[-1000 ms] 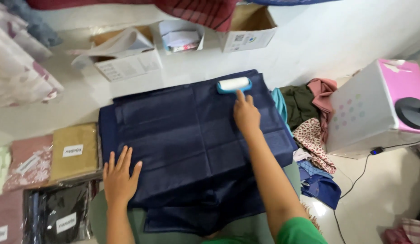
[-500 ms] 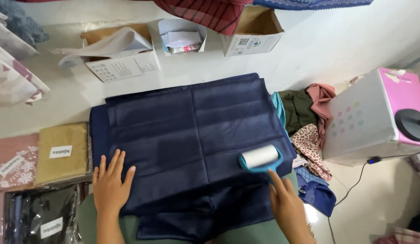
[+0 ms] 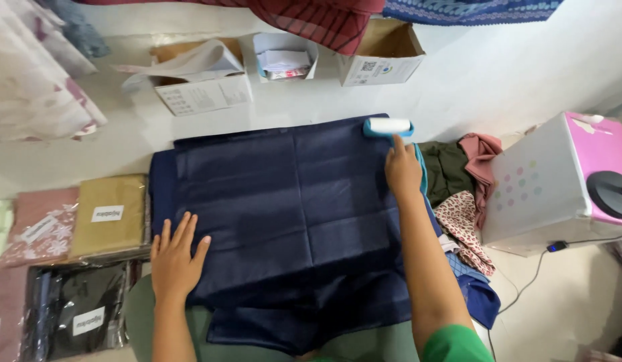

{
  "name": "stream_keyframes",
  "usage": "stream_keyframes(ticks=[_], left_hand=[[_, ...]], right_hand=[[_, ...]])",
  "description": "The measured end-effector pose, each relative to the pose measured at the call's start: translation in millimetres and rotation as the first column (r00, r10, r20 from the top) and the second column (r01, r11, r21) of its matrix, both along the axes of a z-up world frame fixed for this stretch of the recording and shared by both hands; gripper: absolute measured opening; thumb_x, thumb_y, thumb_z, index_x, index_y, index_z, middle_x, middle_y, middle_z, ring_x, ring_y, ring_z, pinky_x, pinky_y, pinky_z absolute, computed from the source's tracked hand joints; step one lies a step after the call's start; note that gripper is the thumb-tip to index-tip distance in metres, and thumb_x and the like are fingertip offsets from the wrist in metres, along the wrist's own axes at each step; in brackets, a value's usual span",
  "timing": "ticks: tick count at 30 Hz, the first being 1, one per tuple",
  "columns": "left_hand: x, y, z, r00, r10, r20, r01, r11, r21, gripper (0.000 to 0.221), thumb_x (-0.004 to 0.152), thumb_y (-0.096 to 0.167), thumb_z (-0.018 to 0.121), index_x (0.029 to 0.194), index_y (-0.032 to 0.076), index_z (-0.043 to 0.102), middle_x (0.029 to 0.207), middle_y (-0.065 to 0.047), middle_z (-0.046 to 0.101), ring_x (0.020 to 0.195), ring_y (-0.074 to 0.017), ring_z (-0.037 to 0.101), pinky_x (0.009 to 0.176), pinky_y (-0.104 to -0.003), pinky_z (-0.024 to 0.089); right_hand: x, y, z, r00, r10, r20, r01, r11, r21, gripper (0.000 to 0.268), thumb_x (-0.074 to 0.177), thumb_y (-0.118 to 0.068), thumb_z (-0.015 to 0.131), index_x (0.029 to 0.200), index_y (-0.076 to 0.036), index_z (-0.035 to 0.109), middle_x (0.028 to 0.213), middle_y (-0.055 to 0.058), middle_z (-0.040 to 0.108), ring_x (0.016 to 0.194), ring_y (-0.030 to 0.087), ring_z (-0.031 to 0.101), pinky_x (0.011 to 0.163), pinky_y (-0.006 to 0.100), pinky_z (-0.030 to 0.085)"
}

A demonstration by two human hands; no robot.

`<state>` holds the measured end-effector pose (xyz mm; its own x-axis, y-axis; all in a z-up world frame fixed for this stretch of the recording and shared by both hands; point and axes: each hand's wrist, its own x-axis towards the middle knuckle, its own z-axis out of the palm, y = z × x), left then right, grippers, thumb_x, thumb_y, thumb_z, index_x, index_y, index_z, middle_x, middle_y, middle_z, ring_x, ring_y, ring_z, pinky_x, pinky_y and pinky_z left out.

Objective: Using a lint roller to clean a hijab and then folding it neatly on the floor.

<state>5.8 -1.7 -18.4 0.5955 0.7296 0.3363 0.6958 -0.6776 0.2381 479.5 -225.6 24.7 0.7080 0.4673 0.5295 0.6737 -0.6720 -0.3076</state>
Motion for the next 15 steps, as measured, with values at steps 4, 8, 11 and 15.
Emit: stream_keyframes(ticks=[4, 8, 11, 15], left_hand=[[0.5, -2.3, 6.2, 1.0, 0.015, -0.02, -0.015, 0.999, -0.04, 0.063, 0.099, 0.054, 0.047, 0.153, 0.022, 0.05, 0.161, 0.01, 0.046, 0.154, -0.0273, 0.035, 0.123, -0.045, 0.025], [0.5, -1.6, 6.2, 0.999, 0.031, -0.033, -0.033, 0.998, -0.06, 0.064, 0.098, 0.056, 0.046, 0.153, 0.024, 0.05, 0.161, 0.01, 0.046, 0.154, -0.026, 0.034, 0.124, -0.045, 0.025], [0.8, -0.4, 4.2, 0.999, 0.026, -0.037, -0.028, 0.998, -0.05, 0.064, 0.098, 0.056, 0.045, 0.153, 0.023, 0.05, 0.161, 0.01, 0.046, 0.154, -0.0271, 0.034, 0.123, -0.046, 0.025], [1.7, -1.0, 5.2, 1.0, 0.014, -0.016, -0.014, 1.0, -0.024, 0.064, 0.098, 0.054, 0.048, 0.153, 0.022, 0.052, 0.159, 0.007, 0.049, 0.152, -0.03, 0.038, 0.121, -0.048, 0.028]], right_hand=[[9.3, 9.2, -1.5, 1.0, -0.007, 0.007, 0.007, 1.0, -0.022, 0.041, 0.1, -0.014, 0.058, 0.141, -0.012, 0.052, 0.103, 0.022, 0.06, 0.067, 0.042, 0.063, 0.058, 0.052, 0.052], [-31.3, -42.9, 0.7, 0.998, 0.034, -0.055, -0.036, 0.999, -0.026, 0.042, 0.098, -0.015, 0.058, 0.14, -0.016, 0.054, 0.115, 0.024, 0.062, 0.086, 0.049, 0.063, 0.069, 0.057, 0.051], [-91.5, -106.9, 0.7, 0.998, 0.051, -0.047, -0.052, 0.999, -0.015, 0.045, 0.096, -0.013, 0.062, 0.14, -0.015, 0.057, 0.118, 0.022, 0.064, 0.085, 0.047, 0.064, 0.068, 0.054, 0.052], [-161.4, -181.1, 21.8, 0.983, -0.019, -0.181, 0.004, 0.997, -0.083, 0.051, 0.093, -0.008, 0.066, 0.143, -0.017, 0.06, 0.117, 0.012, 0.068, 0.086, 0.032, 0.069, 0.073, 0.044, 0.055]])
